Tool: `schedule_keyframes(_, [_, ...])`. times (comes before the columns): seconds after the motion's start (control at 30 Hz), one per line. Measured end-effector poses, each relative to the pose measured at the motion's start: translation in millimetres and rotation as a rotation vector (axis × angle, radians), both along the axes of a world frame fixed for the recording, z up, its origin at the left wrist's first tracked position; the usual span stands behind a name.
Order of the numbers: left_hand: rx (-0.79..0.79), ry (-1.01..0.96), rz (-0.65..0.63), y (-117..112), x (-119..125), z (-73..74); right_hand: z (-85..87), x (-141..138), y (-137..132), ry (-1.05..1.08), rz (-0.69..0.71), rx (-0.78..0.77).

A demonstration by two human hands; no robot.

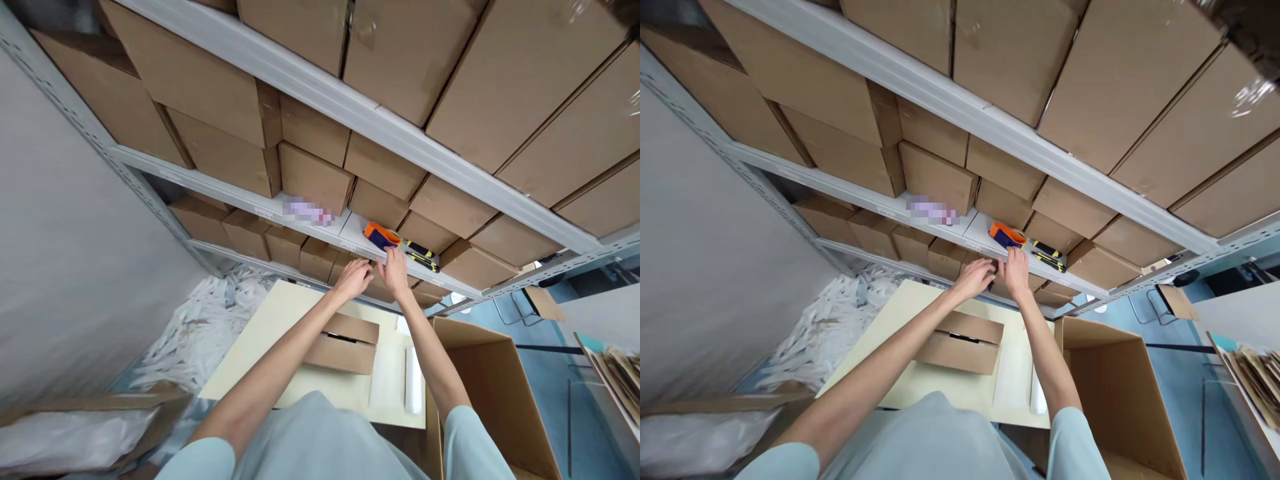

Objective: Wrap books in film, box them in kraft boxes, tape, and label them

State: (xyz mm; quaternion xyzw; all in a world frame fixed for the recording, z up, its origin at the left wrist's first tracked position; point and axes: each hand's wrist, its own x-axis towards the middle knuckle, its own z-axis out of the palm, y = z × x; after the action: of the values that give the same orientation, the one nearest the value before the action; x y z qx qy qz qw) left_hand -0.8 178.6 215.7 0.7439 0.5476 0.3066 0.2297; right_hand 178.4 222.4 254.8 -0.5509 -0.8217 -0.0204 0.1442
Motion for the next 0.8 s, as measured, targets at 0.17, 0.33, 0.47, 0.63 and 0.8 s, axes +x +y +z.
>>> schedule_keyframes(0.17, [0.101,-0.137,0.186,20.1,33.2,64.3,39.9,-36.2,56.8,-0.116,-0.229,-0.203])
schedule_keyframes(0.33, [0.045,-0.21,0.225,-20.7,27.0,47.3,39.4,-36.3,66.1,-0.093,-0.234,-0.259])
schedule_keyframes(0.47, [-0.006,-0.308,0.247,-55.9,8.9,26.3,42.5,-21.7,56.1,-0.058,-0.204,-0.3])
schedule_keyframes(0.63, [0.034,-0.544,0.307,-120.9,-14.5,0.4,0.3,-14.2,-40.4,0.707,0.015,-0.403])
schedule_keyframes(0.8, [0.074,-0.595,0.344,-191.4,-22.4,3.1,-29.7,-36.1,-179.9,1.219,0.096,-0.695])
